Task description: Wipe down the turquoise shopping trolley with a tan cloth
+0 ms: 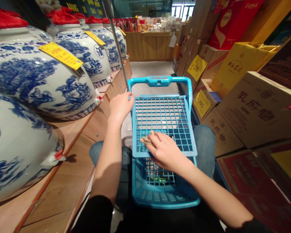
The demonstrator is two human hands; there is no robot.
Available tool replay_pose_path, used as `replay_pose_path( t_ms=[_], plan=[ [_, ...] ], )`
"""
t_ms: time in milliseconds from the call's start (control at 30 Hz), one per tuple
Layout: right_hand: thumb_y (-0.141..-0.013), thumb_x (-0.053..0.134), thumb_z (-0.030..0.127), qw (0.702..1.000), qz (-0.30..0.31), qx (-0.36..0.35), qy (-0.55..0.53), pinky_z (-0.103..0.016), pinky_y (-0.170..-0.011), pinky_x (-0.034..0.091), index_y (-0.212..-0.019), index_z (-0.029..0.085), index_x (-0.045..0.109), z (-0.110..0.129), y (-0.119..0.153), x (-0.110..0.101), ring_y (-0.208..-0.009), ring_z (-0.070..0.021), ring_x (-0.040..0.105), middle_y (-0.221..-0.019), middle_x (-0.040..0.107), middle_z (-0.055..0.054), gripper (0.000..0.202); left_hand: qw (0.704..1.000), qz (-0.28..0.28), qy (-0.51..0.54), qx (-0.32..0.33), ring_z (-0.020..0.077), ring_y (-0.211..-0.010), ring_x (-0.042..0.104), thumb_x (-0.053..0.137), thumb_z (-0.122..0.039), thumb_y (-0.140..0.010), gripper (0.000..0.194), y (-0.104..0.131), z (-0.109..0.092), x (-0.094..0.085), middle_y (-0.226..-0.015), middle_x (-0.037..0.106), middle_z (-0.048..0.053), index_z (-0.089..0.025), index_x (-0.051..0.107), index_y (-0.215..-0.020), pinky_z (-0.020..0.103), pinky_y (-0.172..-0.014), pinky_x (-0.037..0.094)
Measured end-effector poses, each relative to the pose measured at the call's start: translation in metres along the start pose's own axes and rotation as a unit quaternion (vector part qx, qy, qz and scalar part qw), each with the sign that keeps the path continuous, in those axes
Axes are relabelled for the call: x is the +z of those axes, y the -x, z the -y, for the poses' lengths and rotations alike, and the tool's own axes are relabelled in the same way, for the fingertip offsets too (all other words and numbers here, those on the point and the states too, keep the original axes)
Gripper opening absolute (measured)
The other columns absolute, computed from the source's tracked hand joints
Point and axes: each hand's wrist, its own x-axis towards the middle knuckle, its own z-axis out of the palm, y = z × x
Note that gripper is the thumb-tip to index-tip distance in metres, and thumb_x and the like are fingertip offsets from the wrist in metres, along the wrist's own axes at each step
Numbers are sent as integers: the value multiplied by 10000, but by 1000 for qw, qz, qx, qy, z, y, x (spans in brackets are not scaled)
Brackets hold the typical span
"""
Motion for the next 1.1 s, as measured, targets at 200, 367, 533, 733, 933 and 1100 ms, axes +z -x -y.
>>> replay_pose_path(
  t_ms=[200, 367, 533, 733, 933, 1100],
  plan=[
    [-965, 623, 182, 1000, 12, 2, -20, -494, -954, 605, -1442, 99, 617, 6, 4, -14, -1136, -324, 628, -1249, 697, -189, 484, 985, 120, 24, 120, 323, -1412, 629, 389, -418, -1097, 529, -87, -27, 54, -1469, 712, 164, -131, 777, -1315, 368, -1172, 462],
    [-919, 655, 155, 999, 40, 3, -35, -487, -973, 599, -1420, 77, 627, 6, 5, -26, -1170, -341, 611, -1241, 693, -189, 508, 980, 170, -5, 102, 367, -1405, 639, 242, -499, -1112, 720, -98, -37, 73, -1454, 698, 246, -42, 758, -1318, 393, -1160, 480],
    [-986, 562, 137, 997, 56, 7, -53, -449, -928, 596, -1392, 149, 647, 7, 2, -41, -1108, -302, 624, -1164, 709, -139, 415, 973, 201, 0, 113, 334, -1393, 653, 237, -453, -1098, 694, -92, -27, 66, -1440, 709, 236, -42, 752, -1316, 362, -1169, 470],
    [-917, 727, 196, 994, 51, -5, -94, -473, -991, 587, -1529, 158, 542, -1, 5, -25, -1221, -318, 609, -1334, 682, -164, 641, 981, 173, -7, 87, 372, -1412, 631, 222, -440, -1081, 692, -91, -15, 66, -1463, 694, 236, -65, 763, -1294, 405, -1147, 493],
    [-891, 809, 276, 993, 67, -21, -90, -505, -1028, 587, -1551, 130, 533, -9, 9, -7, -1297, -345, 582, -1398, 650, -198, 730, 989, 122, 8, 80, 385, -1350, 661, 288, -414, -1056, 640, -89, -16, 73, -1417, 721, 239, -57, 757, -1306, 415, -1132, 497],
    [-940, 793, 417, 989, 67, 2, -131, -489, -992, 603, -1517, 142, 585, -12, 11, -1, -1214, -319, 620, -1324, 673, -172, 672, 989, 121, 1, 87, 390, -1327, 672, 264, -409, -1056, 651, -88, -21, 73, -1376, 740, 247, -66, 788, -1234, 428, -1096, 519]
  ],
)
